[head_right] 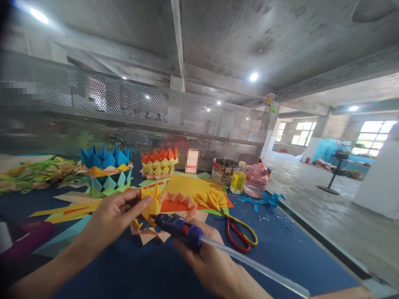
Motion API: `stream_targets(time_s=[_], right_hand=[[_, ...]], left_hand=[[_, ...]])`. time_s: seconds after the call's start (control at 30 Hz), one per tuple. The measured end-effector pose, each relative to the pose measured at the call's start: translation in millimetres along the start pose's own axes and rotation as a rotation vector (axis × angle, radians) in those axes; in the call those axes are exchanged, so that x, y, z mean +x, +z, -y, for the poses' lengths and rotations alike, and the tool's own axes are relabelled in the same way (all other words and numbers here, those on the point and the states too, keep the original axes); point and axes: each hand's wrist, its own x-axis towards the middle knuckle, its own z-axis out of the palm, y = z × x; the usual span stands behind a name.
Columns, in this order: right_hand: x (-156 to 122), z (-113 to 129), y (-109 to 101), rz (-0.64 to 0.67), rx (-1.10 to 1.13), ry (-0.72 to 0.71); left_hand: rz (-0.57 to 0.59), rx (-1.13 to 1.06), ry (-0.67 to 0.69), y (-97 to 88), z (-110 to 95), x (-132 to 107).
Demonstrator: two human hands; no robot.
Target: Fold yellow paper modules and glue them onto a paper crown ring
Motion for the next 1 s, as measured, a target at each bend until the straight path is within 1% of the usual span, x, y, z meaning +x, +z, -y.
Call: stream_targets(time_s=[0.13, 0.4, 0.5, 0.6, 0.7, 0.8, 0.87, 0.93, 1.0], right_hand=[[0, -1, 1, -0.010, -0.018, -0.012], [1, 5, -3, -0.029, 0.000, -0.031], [0, 5, -3, -0.043, 0.001, -0.034], [-1, 6, -2, -0.046, 0.004, -0.021], [-3, 7, -3, -0.019, 0.032, -0.002], [-8, 5, -4, -0.011, 0.076, 0.023], [-13, 1, -5, -0.039, 0.105, 0.103], [-20, -4, -8, -0.060, 0.170, 0.271], [-30, -9, -17, -0.114, 0.267, 0.432]], left_hand=[[-0.015, -0.015, 0.022, -2.4, 1, 2], [0.015, -0.061, 0.005, -6.9, 10, 7], [0.004, -0.102, -0.015, -8.0, 11, 8], [-0.021, -0.112, -0.014, -8.9, 11, 8], [-0.029, -0.112, -0.007, -9.9, 10, 7], [-0.024, -0.142, -0.037, -10.7, 8, 7], [-0.041, -0.161, -0.056, -11.1, 6, 7], [-0.049, -0.184, -0.076, -11.4, 3, 7], [-0.046, -0.205, -0.099, -11.9, 1, 7]])
